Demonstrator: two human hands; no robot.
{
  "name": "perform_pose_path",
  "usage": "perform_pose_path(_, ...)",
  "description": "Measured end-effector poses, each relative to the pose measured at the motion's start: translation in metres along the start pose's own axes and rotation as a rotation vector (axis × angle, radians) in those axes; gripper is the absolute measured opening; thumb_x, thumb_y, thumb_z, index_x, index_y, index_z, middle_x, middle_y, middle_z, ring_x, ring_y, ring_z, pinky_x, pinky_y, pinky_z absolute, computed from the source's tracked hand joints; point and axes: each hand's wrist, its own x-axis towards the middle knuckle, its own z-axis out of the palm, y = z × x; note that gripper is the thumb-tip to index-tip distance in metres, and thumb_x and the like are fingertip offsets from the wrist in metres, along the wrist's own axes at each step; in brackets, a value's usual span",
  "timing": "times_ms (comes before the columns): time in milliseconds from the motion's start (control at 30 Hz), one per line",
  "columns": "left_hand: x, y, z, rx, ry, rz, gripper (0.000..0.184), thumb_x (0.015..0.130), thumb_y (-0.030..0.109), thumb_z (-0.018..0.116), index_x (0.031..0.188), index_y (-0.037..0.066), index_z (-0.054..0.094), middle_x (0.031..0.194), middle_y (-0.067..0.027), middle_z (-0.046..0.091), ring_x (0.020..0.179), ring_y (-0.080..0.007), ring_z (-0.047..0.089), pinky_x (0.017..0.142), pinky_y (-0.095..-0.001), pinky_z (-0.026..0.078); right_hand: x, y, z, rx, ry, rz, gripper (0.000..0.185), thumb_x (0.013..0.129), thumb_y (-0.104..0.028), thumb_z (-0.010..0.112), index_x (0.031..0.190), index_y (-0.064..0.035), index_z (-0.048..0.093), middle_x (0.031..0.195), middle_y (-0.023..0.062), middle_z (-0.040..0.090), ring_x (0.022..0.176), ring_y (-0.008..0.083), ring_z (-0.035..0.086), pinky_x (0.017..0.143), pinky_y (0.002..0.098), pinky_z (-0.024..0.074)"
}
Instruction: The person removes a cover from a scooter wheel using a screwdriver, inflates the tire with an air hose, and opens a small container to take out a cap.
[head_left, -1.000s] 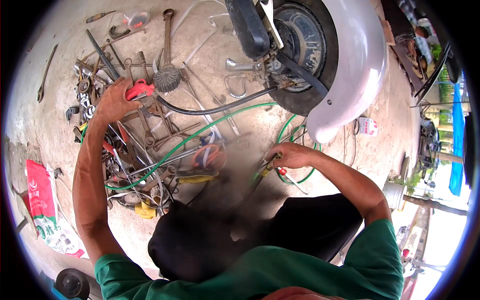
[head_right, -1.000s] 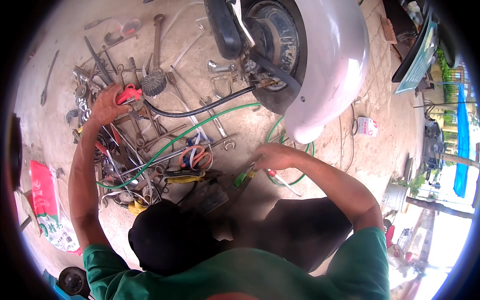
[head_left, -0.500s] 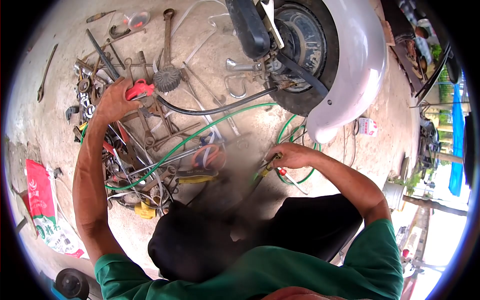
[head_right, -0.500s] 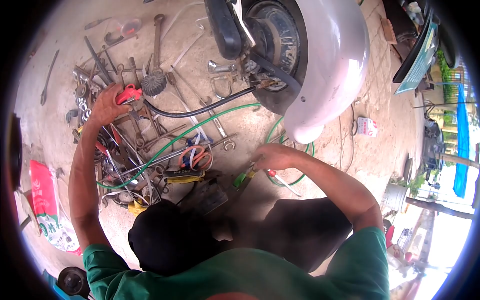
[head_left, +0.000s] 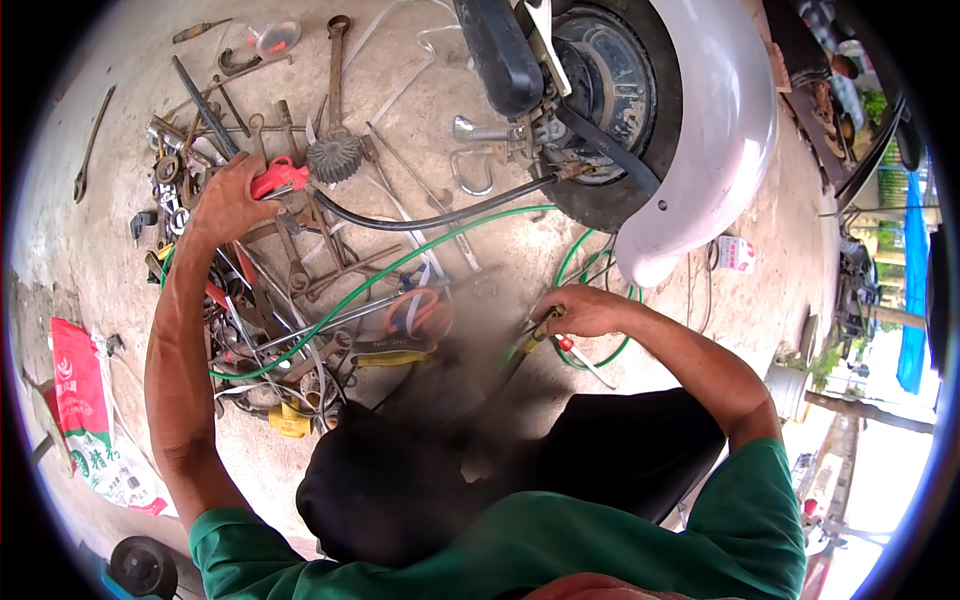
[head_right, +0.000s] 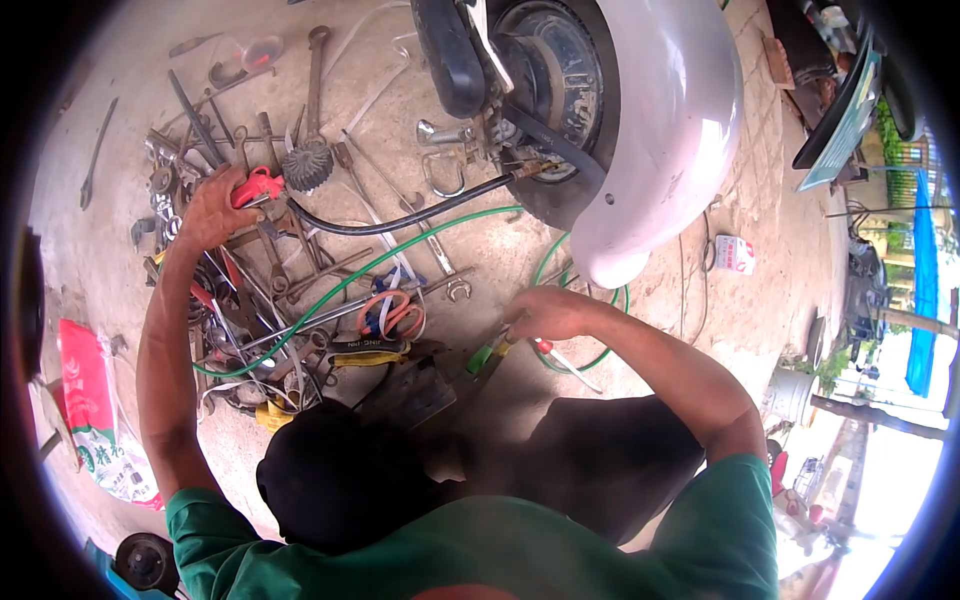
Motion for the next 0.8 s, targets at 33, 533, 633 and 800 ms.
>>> perform_pose_path(33, -0.0005, -0.0016, 0.0013, 0.001, 0.008, 0.005, 0.057, 0.071, 0.023, 0.086, 0.116, -0.002, 0.061, 0.111, -0.0224, 0.063, 0.104, -0.0444, 0.063, 0.091, -0.0494, 0.051, 0.0006, 0.0009, 0.0005, 0.006, 0.002, -0.002, 0.041, 0.089, -0.028, 0.07, 0.121, -0.0019, 0.072, 0.119, 0.0193, 0.071, 0.116, 0.0336, 0.067, 0.1, 0.0412, 0.051)
perform_pose_path(533, -0.0011, -0.0033, 0.0035, 0.005, 0.035, 0.024, 0.056, 0.071, 0.024, 0.086, 0.115, -0.002, 0.061, 0.111, -0.0226, 0.062, 0.105, -0.0448, 0.063, 0.091, -0.0501, 0.051, 0.0005, -0.0055, -0.0018, -0.011, -0.026, 0.026, 0.041, 0.092, -0.028, 0.067, 0.126, -0.004, 0.071, 0.122, 0.0176, 0.07, 0.117, 0.0316, 0.066, 0.1, 0.0402, 0.0502)
perform_pose_path(633, -0.0007, -0.0045, 0.004, 0.006, 0.034, 0.022, 0.056, 0.071, 0.024, 0.086, 0.115, -0.003, 0.061, 0.11, -0.0228, 0.062, 0.105, -0.0449, 0.062, 0.09, -0.05, 0.051, 0.0003, -0.0073, -0.0022, -0.008, -0.023, 0.033, 0.041, 0.092, -0.027, 0.067, 0.125, -0.0042, 0.071, 0.122, 0.0175, 0.07, 0.117, 0.0313, 0.066, 0.1, 0.0401, 0.0504)
perform_pose_path(800, 0.0022, 0.0036, -0.0039, 0.016, -0.099, -0.081, 0.071, 0.071, 0.03, 0.084, 0.127, -0.007, 0.059, 0.124, -0.0267, 0.061, 0.118, -0.0453, 0.06, 0.103, -0.047, 0.049, 0.0019, -0.0032, -0.0001, -0.008, -0.01, 0.009, 0.039, 0.091, -0.026, 0.067, 0.123, -0.0041, 0.072, 0.118, 0.0175, 0.071, 0.114, 0.0318, 0.067, 0.098, 0.0406, 0.0511)
